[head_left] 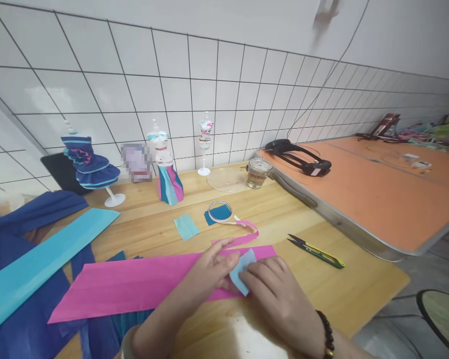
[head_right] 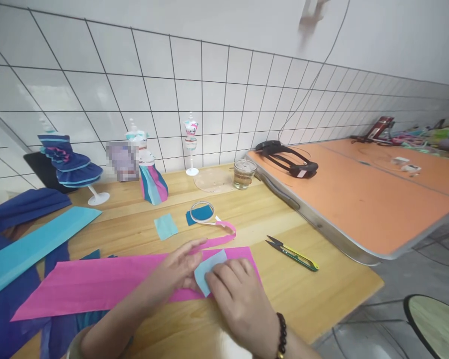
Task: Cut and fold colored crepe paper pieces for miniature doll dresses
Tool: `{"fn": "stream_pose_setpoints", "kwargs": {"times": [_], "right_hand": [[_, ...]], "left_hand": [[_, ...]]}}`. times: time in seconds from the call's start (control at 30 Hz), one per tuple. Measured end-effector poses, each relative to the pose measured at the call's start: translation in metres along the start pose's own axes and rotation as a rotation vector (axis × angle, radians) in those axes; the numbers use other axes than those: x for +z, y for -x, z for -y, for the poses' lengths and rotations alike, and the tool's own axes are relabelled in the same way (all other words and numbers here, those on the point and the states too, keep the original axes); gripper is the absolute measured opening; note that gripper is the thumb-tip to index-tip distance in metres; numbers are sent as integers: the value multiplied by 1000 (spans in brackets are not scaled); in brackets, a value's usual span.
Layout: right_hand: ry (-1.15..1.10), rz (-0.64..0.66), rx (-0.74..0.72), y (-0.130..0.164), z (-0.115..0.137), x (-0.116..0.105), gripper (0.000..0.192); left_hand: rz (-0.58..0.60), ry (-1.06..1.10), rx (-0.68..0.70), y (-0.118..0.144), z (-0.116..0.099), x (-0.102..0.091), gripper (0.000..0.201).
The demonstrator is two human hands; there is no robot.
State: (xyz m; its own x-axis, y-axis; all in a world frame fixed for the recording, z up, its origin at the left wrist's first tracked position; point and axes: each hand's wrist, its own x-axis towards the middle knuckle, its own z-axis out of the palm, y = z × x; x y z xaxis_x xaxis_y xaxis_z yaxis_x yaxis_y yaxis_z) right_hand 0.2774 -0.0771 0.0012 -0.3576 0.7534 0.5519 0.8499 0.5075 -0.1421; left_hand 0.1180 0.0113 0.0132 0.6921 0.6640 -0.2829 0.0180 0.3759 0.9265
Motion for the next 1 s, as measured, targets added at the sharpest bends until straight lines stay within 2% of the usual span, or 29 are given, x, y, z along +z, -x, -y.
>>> {"fn": "stream_pose_setpoints", "kwargs": {"times": [0.17,0.37,0.47,0.53,0.6,0.67,0.77,1.0], "right_hand": [[9,22,34,1,4,6,29],[-36,-18,81,5,-15,-1,23],[-49,-56,156,4,-32,-8,19],[-70,-82,262,3,-45,-13,14],[-90,-103,367,4,-56,-18,12],[-80,-114,424,8,-65,-22,12],[-20,-113,418,16,-74,-24,13],[152,-18,226,33,-76,-16,20]], "left_hand": [[-30,-2,-48,-3,0,-6,56],[-45,-104,11,-8,0,-14,53],[-199,-279,110,-10,-1,-21,50],[-335,-486,199,-10,-2,-28,40],[-402,-704,252,-10,-3,-33,31],[-399,-889,264,-9,-3,-35,26],[-350,-1066,280,-7,-2,-36,22],[-293,-1172,359,-10,3,-33,21]]}}
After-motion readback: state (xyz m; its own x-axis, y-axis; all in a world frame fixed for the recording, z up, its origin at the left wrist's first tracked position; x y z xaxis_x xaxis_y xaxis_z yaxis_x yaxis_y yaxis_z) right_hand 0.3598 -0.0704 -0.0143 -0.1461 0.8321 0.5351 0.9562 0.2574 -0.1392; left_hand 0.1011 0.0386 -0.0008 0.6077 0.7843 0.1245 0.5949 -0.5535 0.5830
